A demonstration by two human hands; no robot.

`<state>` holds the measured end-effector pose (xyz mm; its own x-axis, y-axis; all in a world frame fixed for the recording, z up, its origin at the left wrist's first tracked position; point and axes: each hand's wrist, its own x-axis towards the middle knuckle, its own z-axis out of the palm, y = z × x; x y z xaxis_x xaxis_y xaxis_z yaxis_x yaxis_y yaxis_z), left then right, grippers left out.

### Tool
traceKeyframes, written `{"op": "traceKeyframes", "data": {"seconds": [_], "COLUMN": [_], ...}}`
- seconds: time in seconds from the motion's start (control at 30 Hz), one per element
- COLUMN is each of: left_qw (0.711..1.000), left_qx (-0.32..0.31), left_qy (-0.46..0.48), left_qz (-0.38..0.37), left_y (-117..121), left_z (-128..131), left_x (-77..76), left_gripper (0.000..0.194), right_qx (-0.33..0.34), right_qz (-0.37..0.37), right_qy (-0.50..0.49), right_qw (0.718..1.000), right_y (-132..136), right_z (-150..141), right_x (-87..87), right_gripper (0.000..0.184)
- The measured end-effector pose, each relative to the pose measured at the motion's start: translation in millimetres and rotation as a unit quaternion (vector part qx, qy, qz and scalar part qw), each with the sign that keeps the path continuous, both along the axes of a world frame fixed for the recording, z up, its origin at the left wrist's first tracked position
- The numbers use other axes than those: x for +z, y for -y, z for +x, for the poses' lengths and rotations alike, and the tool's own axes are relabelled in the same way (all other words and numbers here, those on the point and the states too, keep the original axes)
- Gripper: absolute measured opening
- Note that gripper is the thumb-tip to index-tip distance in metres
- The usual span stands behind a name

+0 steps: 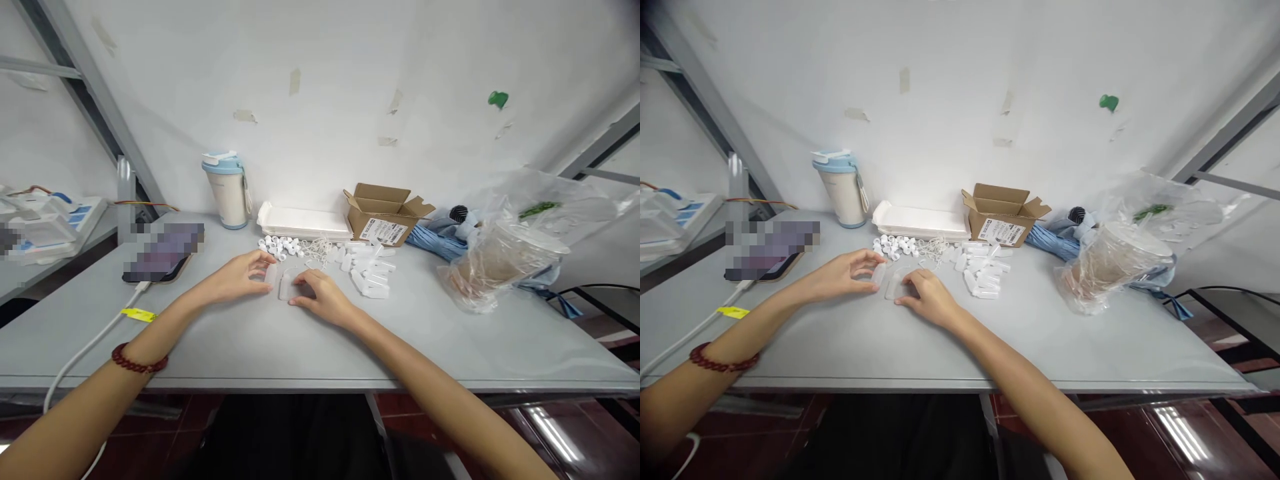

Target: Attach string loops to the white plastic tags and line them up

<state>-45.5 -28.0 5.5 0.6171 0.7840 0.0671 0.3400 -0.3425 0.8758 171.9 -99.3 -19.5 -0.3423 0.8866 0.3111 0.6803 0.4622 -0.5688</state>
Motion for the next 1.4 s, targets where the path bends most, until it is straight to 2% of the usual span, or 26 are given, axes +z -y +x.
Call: {"op": "traceKeyframes", "data": {"seconds": [0.1,0.2,0.37,0.47,0.57,0.67,0.83,0.97,1.13,1.27,1.4], "left_qw": [0.998,0.985,0.942,0.926,0.934,0.948,0.961,0.968,0.966,0.955,0.957], "left_qx": [0.020,0.021,-0.042,-0.078,-0.065,-0.044,-0.041,-0.035,-0.050,-0.048,-0.047], "left_qy": [-0.059,-0.139,-0.260,-0.280,-0.268,-0.255,-0.253,-0.238,-0.235,-0.257,-0.252], "left_qz": [0.031,0.099,0.207,0.240,0.228,0.184,0.107,0.076,0.096,0.139,0.138], "left_y": [2.5,5.8,12.8,14.0,10.2,6.0,4.1,-1.4,-6.8,-1.7,4.1], "left_z": [-4.0,-4.7,2.4,1.8,-6.8,-15.4,-15.1,-12.3,-12.0,-7.5,-1.2], "left_x": [4.2,5.0,8.7,15.8,23.1,26.2,23.1,19.0,18.6,23.6,25.4], "left_gripper": [0.049,0.049,0.054,0.061,0.061,0.059,0.066,0.062,0.052,0.050,0.047], "right_qx": [-0.001,0.001,0.014,0.014,0.016,0.016,0.010,0.014,0.015,0.012,0.014], "right_qz": [0.003,0.005,0.012,0.011,0.009,0.013,0.001,0.000,0.009,0.011,0.002], "right_qy": [0.009,0.014,0.012,0.013,0.018,0.020,0.010,0.000,0.009,0.012,0.006], "right_qw": [1.000,1.000,1.000,1.000,1.000,1.000,1.000,1.000,1.000,1.000,1.000], "right_y": [-1.2,-2.2,-2.9,-2.9,-2.5,-2.6,-3.3,-3.0,-3.8,-4.1,-3.0], "right_z": [-0.1,-0.4,-0.7,-1.0,-1.3,-1.5,-2.2,-2.1,-1.6,-1.6,-1.3], "right_x": [-1.0,-1.8,-2.6,-1.9,-1.1,-1.5,-2.9,-2.9,-4.2,-4.0,-1.8], "right_gripper": [0.029,0.029,0.029,0.028,0.029,0.029,0.032,0.034,0.034,0.033,0.031]}}
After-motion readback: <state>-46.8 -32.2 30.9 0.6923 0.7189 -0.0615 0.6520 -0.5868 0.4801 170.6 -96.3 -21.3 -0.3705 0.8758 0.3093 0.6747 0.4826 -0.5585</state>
